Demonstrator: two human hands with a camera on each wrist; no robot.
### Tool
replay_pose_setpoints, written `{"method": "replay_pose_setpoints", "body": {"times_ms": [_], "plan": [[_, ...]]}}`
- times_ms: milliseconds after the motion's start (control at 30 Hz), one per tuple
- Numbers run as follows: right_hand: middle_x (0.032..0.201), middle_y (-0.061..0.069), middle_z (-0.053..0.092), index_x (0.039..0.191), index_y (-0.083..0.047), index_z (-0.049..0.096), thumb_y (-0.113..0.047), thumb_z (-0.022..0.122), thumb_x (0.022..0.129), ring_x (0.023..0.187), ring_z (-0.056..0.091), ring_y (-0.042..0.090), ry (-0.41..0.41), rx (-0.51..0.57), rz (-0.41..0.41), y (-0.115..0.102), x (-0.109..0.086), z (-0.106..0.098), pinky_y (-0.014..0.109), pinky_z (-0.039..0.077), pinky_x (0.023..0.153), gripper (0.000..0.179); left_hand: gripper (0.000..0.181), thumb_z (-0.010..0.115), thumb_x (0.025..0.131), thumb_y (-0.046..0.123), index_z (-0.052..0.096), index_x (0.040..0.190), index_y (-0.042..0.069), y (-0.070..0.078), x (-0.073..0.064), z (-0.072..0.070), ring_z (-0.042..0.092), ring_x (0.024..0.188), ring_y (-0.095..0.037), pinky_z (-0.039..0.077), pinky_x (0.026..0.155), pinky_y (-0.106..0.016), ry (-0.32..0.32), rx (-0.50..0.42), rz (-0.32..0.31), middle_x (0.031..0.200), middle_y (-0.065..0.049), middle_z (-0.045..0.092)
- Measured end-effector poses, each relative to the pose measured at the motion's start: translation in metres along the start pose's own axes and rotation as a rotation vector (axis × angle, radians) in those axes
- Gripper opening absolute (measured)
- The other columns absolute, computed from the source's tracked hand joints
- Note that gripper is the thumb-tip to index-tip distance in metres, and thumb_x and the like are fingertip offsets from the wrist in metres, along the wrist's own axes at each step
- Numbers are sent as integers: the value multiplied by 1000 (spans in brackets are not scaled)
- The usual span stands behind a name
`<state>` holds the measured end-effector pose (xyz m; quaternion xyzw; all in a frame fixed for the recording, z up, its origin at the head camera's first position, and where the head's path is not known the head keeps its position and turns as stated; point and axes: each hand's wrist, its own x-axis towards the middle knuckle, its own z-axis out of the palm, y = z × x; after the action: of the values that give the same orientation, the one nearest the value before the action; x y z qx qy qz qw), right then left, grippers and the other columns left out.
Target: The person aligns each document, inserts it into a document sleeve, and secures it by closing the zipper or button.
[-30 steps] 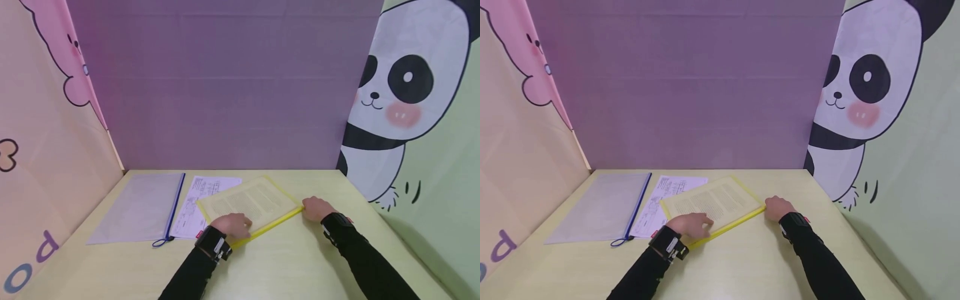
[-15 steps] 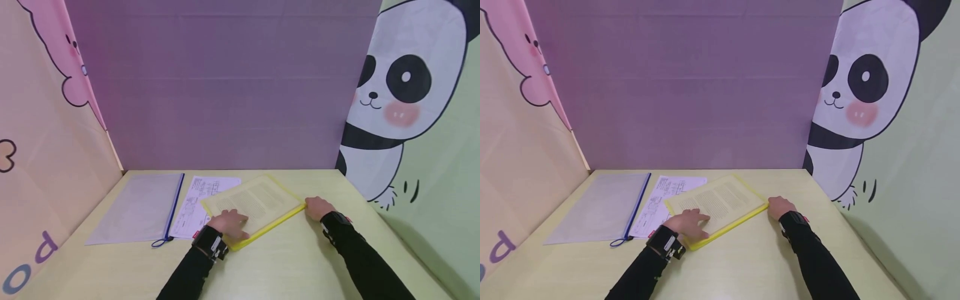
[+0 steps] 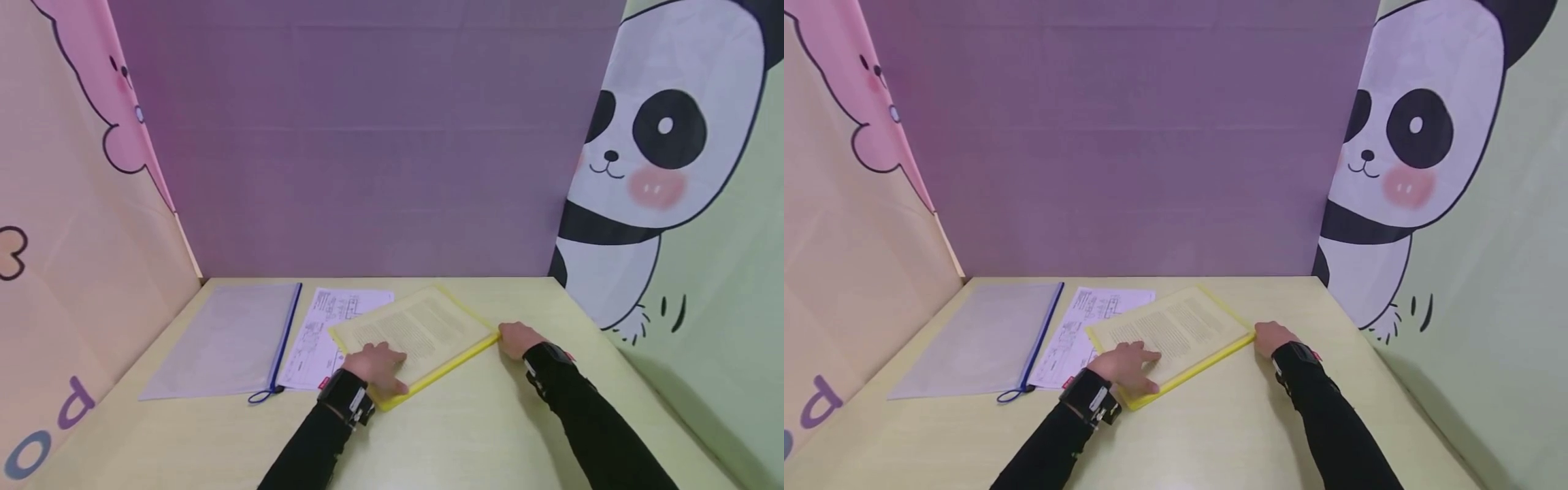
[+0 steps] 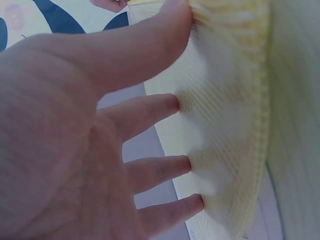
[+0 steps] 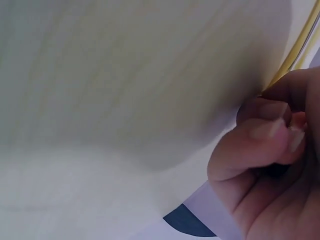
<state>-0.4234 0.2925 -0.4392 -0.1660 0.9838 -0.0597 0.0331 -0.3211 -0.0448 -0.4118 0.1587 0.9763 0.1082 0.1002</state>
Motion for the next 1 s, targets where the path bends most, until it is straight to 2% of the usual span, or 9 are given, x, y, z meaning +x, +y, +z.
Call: {"method": "replay_pose_setpoints", "body": {"times_ms": [267, 633, 833, 1000], "plan": [[78, 8, 54, 89, -3, 55, -5, 52, 97, 70, 50, 24, 2, 30, -7, -2, 1, 3, 39, 45, 68, 9, 69, 78, 84, 54, 59, 145, 29, 2, -1, -1, 50, 127, -36, 47, 94, -63, -7, -11, -22, 143, -8, 55], [81, 10, 56, 93, -1, 58, -5, 52, 98, 72, 50, 25, -44, -13, 42, -30, -6, -3, 40, 46, 70, 8, 69, 77, 85, 54, 58, 146, 30, -1, 0, 2, 50, 127, -36, 47, 93, -63, -12, -3, -20, 144, -8, 54], [81, 11, 57, 92, 0, 59, -4, 52, 96, 71, 51, 25, -44, -27, 65, -30, -6, -2, 41, 47, 69, 9, 69, 77, 84, 54, 58, 145, 29, 0, 0, 2, 50, 127, -36, 47, 94, -63, -17, -5, -14, 144, -9, 55], [80, 10, 54, 91, -1, 59, -3, 51, 96, 72, 50, 25, -57, 32, 54, -28, -6, -7, 38, 45, 72, 9, 70, 77, 85, 54, 57, 146, 28, -1, 2, 2, 50, 126, -36, 47, 94, -63, -16, 4, -3, 144, -10, 55]]}}
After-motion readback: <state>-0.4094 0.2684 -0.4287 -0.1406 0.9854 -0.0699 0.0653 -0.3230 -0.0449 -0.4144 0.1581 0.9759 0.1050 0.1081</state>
